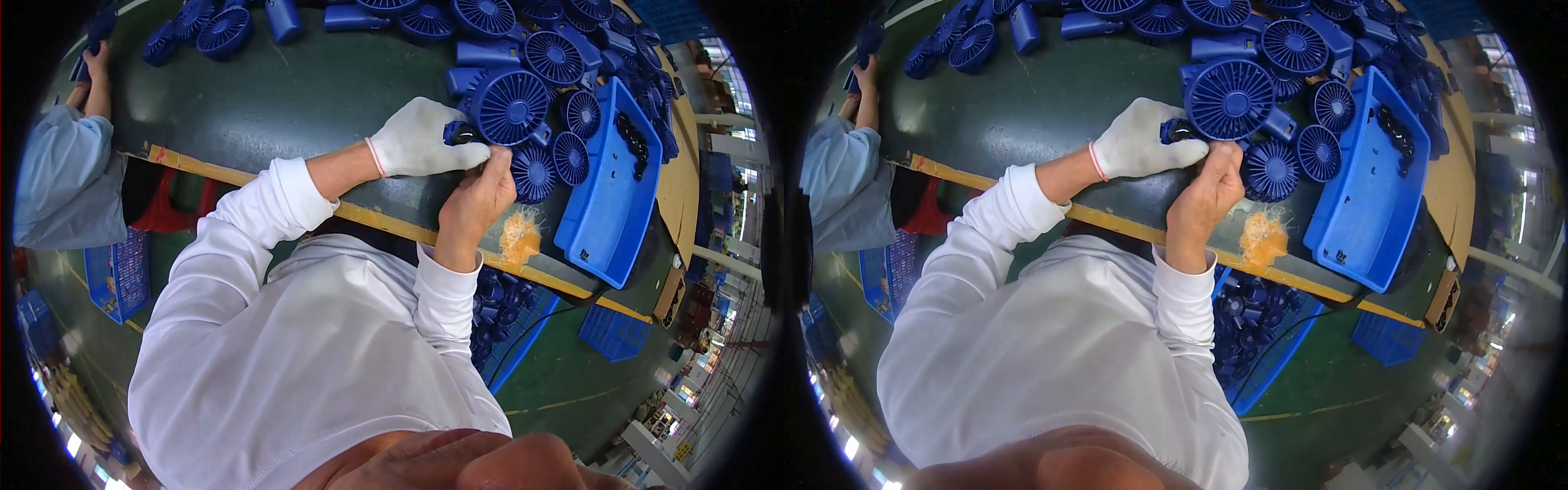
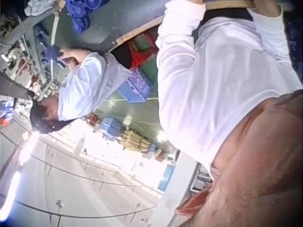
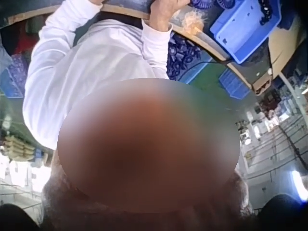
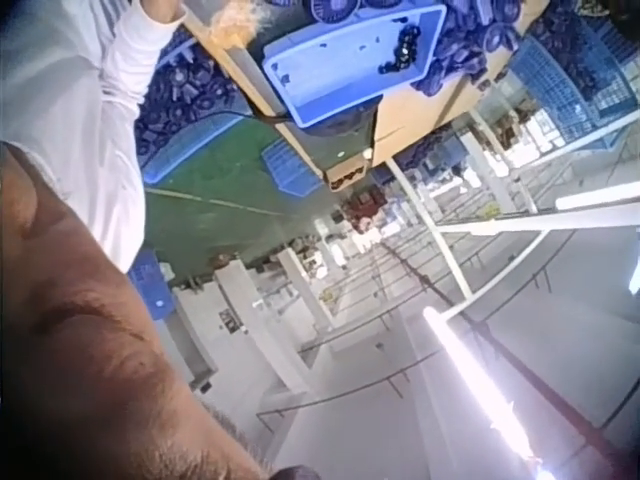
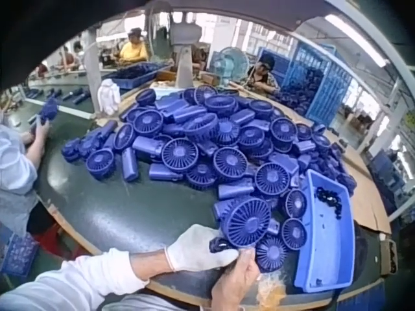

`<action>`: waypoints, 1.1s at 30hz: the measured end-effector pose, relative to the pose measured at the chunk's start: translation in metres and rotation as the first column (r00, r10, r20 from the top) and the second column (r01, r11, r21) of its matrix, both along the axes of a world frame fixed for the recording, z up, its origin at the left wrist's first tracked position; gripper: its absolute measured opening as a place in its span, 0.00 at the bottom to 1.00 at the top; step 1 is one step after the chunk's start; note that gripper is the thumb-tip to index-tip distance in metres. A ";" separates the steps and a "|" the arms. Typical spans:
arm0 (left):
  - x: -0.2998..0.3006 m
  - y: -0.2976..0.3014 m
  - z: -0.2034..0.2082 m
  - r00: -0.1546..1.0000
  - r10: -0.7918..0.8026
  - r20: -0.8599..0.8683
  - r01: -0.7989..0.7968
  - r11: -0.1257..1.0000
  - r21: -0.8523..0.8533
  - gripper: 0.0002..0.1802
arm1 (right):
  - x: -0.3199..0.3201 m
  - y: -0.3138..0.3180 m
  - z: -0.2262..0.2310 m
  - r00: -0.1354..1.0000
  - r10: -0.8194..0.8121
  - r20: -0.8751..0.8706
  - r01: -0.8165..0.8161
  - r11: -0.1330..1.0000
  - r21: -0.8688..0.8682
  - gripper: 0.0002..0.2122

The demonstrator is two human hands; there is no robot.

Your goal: The person picks up a blue fan and a black clip, attaches the clip to the fan by hand, and places the assembled unit into a blue crate. This process is repeated with several more fans and clips.

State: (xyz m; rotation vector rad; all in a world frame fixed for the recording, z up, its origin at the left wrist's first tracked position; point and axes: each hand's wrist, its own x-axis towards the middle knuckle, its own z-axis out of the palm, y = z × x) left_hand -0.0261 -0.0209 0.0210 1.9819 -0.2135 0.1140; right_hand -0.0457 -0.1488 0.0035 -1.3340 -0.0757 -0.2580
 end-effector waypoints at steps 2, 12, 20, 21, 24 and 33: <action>-0.002 0.000 -0.002 0.997 -0.002 0.079 0.003 1.000 -0.009 0.27 | -0.004 0.002 0.004 0.995 0.053 -0.086 -0.038 0.985 0.169 0.19; -0.006 0.000 0.006 0.806 -0.465 -0.368 0.149 0.760 -0.633 0.40 | 0.004 -0.002 0.004 0.912 0.183 -0.367 -0.073 0.953 0.294 0.23; -0.013 0.004 -0.018 0.928 -0.345 -0.141 0.263 0.874 -0.410 0.28 | -0.015 -0.004 0.008 1.000 0.004 -0.003 -0.004 0.980 -0.198 0.16; -0.018 -0.004 -0.002 0.921 -0.340 -0.190 0.203 0.835 -0.511 0.22 | -0.017 -0.004 0.008 0.993 -0.019 0.117 0.047 0.970 -0.240 0.17; -0.013 -0.012 -0.020 0.906 -0.210 0.367 0.173 0.976 0.130 0.22 | -0.023 -0.023 0.012 0.927 -0.090 0.363 0.226 0.908 -0.352 0.21; 0.033 -0.045 0.011 0.895 -0.305 0.325 -0.044 0.664 0.746 0.21 | -0.050 -0.140 0.042 0.866 -0.359 0.348 0.399 0.076 -0.914 0.12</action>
